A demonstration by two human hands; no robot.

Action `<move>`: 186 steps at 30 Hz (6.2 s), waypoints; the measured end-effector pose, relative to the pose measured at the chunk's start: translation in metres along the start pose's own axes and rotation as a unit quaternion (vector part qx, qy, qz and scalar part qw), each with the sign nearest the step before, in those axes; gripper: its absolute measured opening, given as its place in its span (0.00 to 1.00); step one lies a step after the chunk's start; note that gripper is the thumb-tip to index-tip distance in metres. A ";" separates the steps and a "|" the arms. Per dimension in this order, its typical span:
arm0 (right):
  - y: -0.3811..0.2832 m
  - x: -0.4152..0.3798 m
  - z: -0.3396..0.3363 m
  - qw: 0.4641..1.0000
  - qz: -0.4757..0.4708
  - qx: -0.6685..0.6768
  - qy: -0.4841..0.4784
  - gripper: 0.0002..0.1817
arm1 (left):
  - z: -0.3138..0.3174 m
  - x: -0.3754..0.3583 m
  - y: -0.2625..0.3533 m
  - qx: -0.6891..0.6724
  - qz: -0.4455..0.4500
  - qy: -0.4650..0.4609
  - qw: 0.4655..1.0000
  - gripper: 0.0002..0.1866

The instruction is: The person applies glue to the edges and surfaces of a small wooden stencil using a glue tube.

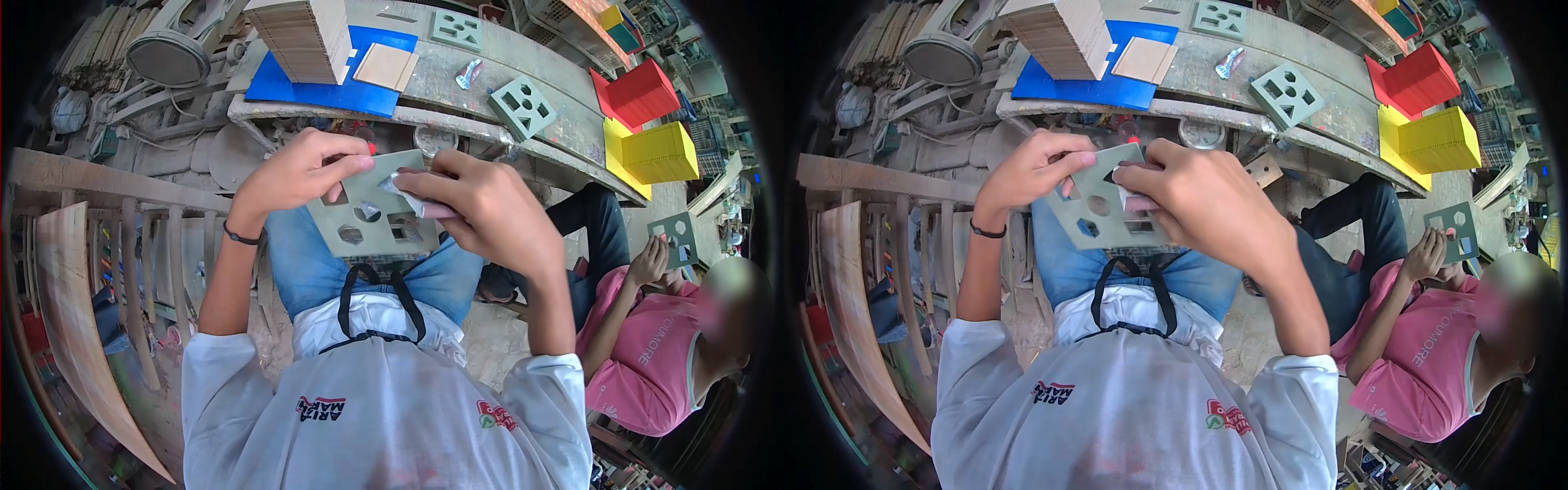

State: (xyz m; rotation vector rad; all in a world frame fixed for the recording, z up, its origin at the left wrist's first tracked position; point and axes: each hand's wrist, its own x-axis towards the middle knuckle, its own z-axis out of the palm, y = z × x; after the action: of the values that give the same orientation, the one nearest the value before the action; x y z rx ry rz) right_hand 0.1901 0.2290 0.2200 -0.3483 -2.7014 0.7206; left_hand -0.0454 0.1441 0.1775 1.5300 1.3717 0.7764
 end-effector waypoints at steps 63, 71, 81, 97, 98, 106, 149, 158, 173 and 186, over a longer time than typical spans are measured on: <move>0.010 -0.019 0.113 0.977 0.054 0.116 0.169 0.33 | 0.086 0.008 -0.046 -0.544 -0.004 0.212 0.812 0.12; -0.009 -0.017 0.125 0.956 0.085 0.198 0.201 0.33 | 0.084 0.020 -0.056 -0.579 0.023 0.204 0.789 0.14; -0.021 -0.015 0.122 0.747 0.244 0.615 0.069 0.19 | 0.071 0.020 -0.056 -0.620 0.100 0.198 0.752 0.13; 0.026 -0.063 0.130 0.797 0.309 0.490 0.172 0.17 | 0.053 0.014 -0.067 -0.694 0.227 0.118 0.673 0.23; 0.024 -0.067 0.137 0.796 0.312 0.488 0.174 0.17 | 0.054 0.019 -0.068 -0.690 0.259 0.110 0.667 0.23; -0.028 -0.058 0.177 0.575 0.361 0.718 0.155 0.15 | 0.070 0.038 -0.065 -0.705 0.281 0.066 0.648 0.21; -0.039 -0.039 0.098 0.931 0.181 0.144 0.282 0.21 | 0.078 -0.092 -0.004 -0.416 0.170 0.290 0.845 0.21; -0.053 -0.051 0.085 0.965 0.079 0.070 0.239 0.27 | 0.079 -0.095 -0.003 -0.480 0.228 0.239 0.813 0.16; -0.027 -0.029 0.055 0.988 -0.059 -0.058 0.129 0.35 | 0.056 -0.091 0.037 -0.329 0.193 0.401 0.833 0.14; -0.006 -0.010 0.053 0.990 -0.040 -0.037 0.133 0.38 | 0.056 -0.058 0.023 -0.380 0.165 0.357 0.837 0.12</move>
State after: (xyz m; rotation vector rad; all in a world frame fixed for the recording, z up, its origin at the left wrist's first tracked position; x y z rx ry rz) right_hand 0.1786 0.1975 0.1770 -0.3271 -2.4774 0.5112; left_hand 0.0033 0.0761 0.1831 0.8383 1.0438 1.9819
